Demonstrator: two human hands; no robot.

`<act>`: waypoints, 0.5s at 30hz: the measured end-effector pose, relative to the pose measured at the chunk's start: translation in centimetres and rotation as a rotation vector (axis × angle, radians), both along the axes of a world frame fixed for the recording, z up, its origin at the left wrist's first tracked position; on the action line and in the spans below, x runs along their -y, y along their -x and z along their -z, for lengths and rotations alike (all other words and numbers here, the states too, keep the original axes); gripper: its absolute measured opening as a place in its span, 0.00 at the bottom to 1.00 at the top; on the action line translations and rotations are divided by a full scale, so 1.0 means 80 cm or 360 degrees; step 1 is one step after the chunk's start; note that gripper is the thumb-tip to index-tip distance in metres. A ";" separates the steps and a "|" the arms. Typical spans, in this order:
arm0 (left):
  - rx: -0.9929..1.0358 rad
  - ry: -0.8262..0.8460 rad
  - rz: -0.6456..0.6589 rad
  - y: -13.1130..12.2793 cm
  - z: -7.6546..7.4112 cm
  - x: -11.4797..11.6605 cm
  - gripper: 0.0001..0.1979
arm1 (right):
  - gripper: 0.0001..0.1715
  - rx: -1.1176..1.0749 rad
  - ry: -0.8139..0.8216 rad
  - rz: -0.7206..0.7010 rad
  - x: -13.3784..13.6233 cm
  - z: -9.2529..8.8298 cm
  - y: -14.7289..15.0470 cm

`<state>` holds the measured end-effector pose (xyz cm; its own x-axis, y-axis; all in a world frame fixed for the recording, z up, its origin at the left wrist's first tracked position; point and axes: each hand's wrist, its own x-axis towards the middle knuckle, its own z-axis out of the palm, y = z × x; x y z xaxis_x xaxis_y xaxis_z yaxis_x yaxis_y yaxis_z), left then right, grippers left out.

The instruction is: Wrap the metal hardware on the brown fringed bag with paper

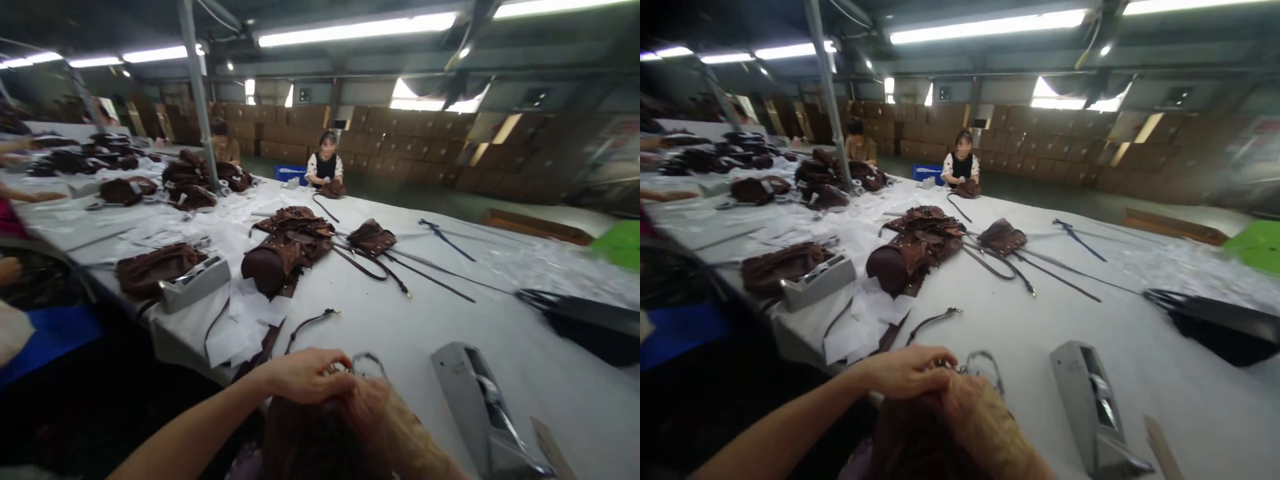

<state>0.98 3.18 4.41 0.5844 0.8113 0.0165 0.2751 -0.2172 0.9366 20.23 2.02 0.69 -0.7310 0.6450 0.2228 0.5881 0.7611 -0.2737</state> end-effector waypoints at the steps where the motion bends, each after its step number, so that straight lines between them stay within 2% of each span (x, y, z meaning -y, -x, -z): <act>1: 0.0121 0.0020 -0.0056 -0.005 -0.012 -0.006 0.19 | 0.18 0.0004 -0.0075 -0.0009 -0.008 -0.023 -0.001; 5: 0.0867 0.0119 -0.0317 -0.031 -0.054 -0.023 0.19 | 0.25 -0.0187 -0.0229 0.0071 -0.034 -0.116 0.000; 7: 0.1268 0.0192 -0.0503 -0.044 -0.067 -0.031 0.18 | 0.24 -0.0326 -0.0178 0.0130 -0.038 -0.147 0.004; 8: 0.1451 0.0246 -0.0599 -0.050 -0.070 -0.035 0.19 | 0.23 -0.0384 -0.0141 0.0157 -0.038 -0.155 0.006; 10: 0.1738 0.0358 -0.0750 -0.060 -0.068 -0.040 0.21 | 0.22 -0.0452 -0.0084 0.0214 -0.040 -0.156 0.009; 12: 0.1832 0.0442 -0.0805 -0.065 -0.057 -0.045 0.23 | 0.21 -0.0405 -0.0109 0.0295 -0.043 -0.143 0.008; 13: 0.1778 0.0461 -0.0779 -0.065 -0.050 -0.046 0.24 | 0.20 -0.0334 -0.0148 0.0337 -0.044 -0.136 0.006; 15: 0.1472 0.0431 -0.0614 -0.059 -0.043 -0.047 0.27 | 0.18 -0.0127 -0.0265 0.0363 -0.047 -0.128 0.001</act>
<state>5.68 6.96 7.81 0.1361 0.9839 0.1155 -0.5698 -0.0176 0.8216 20.19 5.75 10.91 -0.5470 0.7406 0.3903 0.7309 0.6498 -0.2088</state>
